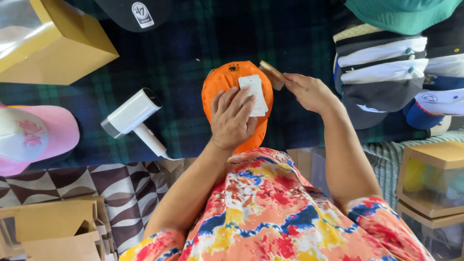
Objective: The person removes an orange baseball cap from a cardboard box and places it on a wooden cap form. They then use a wooden brush to clean the cap's surface, repeatedly brushing the crown and brim while holding the cap steady.
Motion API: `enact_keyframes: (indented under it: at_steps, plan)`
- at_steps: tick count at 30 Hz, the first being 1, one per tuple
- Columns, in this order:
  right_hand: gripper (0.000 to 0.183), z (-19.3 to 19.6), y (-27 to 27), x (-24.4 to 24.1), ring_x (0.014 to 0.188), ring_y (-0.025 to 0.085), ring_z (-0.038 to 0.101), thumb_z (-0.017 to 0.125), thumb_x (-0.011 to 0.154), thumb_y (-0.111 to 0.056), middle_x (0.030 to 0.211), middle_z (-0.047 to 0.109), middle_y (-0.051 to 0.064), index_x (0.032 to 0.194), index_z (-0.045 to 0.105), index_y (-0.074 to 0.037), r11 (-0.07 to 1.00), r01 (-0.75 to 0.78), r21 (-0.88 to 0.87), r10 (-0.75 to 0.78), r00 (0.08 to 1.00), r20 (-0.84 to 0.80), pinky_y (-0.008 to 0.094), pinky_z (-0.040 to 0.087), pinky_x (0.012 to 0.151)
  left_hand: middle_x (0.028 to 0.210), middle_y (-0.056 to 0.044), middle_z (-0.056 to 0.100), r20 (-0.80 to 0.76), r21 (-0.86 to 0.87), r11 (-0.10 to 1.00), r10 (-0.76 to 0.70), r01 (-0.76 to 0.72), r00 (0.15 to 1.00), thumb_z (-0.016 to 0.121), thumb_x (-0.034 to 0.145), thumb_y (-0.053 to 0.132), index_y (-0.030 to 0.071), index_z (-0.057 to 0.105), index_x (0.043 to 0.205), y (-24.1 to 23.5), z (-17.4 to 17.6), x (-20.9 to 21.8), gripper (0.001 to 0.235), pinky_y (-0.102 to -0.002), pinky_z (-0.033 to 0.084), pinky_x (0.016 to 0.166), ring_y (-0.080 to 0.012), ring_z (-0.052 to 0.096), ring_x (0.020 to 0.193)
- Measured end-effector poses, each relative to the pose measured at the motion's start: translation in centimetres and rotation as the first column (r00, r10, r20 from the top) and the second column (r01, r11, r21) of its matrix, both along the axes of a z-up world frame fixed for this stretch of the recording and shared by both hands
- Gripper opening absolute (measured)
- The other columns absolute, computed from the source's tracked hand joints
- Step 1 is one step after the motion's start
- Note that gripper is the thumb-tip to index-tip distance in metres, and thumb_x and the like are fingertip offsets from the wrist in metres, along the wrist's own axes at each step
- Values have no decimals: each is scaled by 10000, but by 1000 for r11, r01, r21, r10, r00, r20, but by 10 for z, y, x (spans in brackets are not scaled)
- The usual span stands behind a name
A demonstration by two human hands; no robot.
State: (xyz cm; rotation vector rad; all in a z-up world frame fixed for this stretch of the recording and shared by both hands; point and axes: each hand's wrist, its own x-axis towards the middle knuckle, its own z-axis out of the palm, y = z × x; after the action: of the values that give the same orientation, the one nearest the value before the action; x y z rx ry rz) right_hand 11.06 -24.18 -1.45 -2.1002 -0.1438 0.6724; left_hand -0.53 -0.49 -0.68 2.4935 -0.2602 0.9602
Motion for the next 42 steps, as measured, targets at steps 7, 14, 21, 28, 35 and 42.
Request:
enact_keyframes:
  at_steps: [7, 14, 21, 28, 35, 42]
  plan:
    - [399, -38, 24, -42, 340, 180, 462, 505, 1089, -312, 564, 490, 85, 1436, 561, -123, 927, 329, 182, -292, 935, -202, 264, 377, 263, 993, -24, 661, -48, -174, 982, -78, 69, 996, 646, 892, 135, 170, 734, 1080, 21, 4, 26, 210, -391, 503, 800, -264, 632, 890]
    - [587, 30, 47, -94, 444, 94, 409, 454, 1020, -431, 609, 433, 27, 1535, 419, -151, 881, 424, 209, -402, 905, -140, 243, 371, 356, 953, -72, 736, -670, -542, 767, -148, -344, 727, 608, 985, 303, 113, 538, 1050, 48, 24, 114, 213, -365, 544, 586, -221, 727, 789]
    - [438, 22, 32, -115, 1308, 270, 567, 592, 996, -218, 1407, 618, 133, 1408, 601, -69, 959, 279, 51, -271, 849, 453, 363, 444, 1059, 1501, -76, 530, -754, -257, 941, -52, -221, 655, 503, 1051, 438, 194, 421, 1494, 50, 11, 70, 513, -557, 519, 964, -323, 518, 1361]
    - [403, -29, 45, -130, 1145, 339, 680, 522, 1090, -146, 1281, 697, 200, 1484, 561, -68, 950, 211, 228, -309, 728, 612, 441, 573, 915, 1586, -46, 465, -523, -345, 875, 121, -339, 844, 401, 1162, 278, 217, 482, 1563, 35, -30, -15, 413, -407, 423, 1158, -254, 464, 1429]
    - [427, -14, 39, -129, 666, 238, 690, 495, 1091, -418, 668, 653, 47, 1462, 577, -222, 899, 424, 107, -436, 848, 302, 409, 563, 667, 1507, -71, 554, -291, -545, 805, 84, -237, 953, 388, 1145, 330, 124, 539, 1502, 36, -56, -32, 439, -367, 387, 1199, -240, 471, 1434]
    - [393, -37, 12, -134, 1018, 379, 660, 490, 1059, -499, 1054, 706, 147, 1368, 621, -293, 911, 401, -94, -375, 902, 214, 468, 505, 877, 1344, -193, 594, -634, -635, -190, -426, -749, 645, 671, 981, 461, 199, 505, 1405, 20, -135, -105, 526, -548, 497, 787, -440, 601, 1156]
